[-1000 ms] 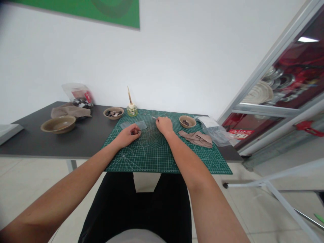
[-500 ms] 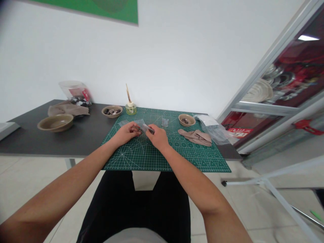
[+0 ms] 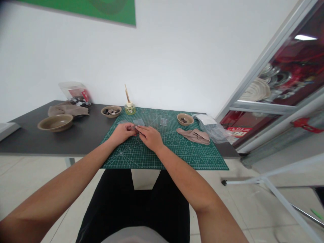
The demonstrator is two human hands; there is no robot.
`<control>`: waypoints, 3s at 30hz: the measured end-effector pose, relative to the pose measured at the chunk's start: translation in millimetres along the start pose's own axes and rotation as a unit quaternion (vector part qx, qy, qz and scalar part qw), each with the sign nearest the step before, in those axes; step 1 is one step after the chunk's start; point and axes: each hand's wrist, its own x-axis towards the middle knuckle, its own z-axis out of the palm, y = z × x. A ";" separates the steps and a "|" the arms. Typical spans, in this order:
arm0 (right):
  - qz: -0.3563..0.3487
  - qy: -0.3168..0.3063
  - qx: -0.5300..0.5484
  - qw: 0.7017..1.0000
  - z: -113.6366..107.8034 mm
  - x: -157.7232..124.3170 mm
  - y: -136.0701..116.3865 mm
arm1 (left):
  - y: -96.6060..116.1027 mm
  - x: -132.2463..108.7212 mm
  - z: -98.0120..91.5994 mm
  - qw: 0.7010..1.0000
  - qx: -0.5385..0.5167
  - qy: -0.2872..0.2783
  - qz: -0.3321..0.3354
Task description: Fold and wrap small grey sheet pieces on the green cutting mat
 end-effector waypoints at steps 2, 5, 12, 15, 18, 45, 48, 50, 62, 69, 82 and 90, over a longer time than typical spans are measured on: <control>-0.030 -0.011 -0.032 0.999 0.6 0.6 -0.8 | -0.6 0.3 -1.2 1.000 0.013 0.014 0.002; -0.037 -0.018 -0.087 0.995 -0.5 0.9 -4.6 | -3.2 1.6 -1.7 1.000 0.009 0.021 0.001; 0.027 0.005 -0.147 0.989 -2.6 -2.3 -9.0 | -8.3 5.0 3.0 0.991 -0.135 0.004 -0.023; 0.029 -0.021 -0.151 0.988 -2.5 -2.4 -10.0 | -7.5 4.1 3.0 0.991 -0.130 0.001 -0.022; 0.028 -0.040 -0.157 0.986 -3.1 -1.9 -12.2 | -6.7 3.2 2.1 0.994 -0.108 0.008 -0.014; 0.036 -0.054 -0.123 0.990 -2.4 -1.5 -14.1 | -4.3 1.8 4.2 0.987 -0.148 0.029 -0.050; 0.032 -0.058 -0.125 0.990 -2.0 -1.3 -14.6 | -5.2 1.8 4.7 0.989 -0.139 0.022 -0.045; 0.023 -0.064 -0.129 0.989 -1.6 -1.0 -14.5 | -5.3 1.8 4.6 0.992 -0.122 0.018 -0.040; 0.023 -0.052 -0.122 0.991 0.7 -1.1 -12.3 | -5.2 2.2 6.1 0.993 -0.110 0.014 -0.034; 0.021 -0.033 -0.107 0.994 2.4 -0.7 -9.2 | -6.0 1.4 6.7 0.993 -0.113 0.024 -0.027; 0.020 -0.045 -0.105 0.993 -0.7 -0.1 -12.6 | -7.8 3.4 7.5 0.995 -0.099 0.027 -0.004; 0.007 -0.046 -0.111 0.993 0.2 -1.1 -13.1 | -4.6 1.7 6.9 0.997 -0.069 0.035 0.015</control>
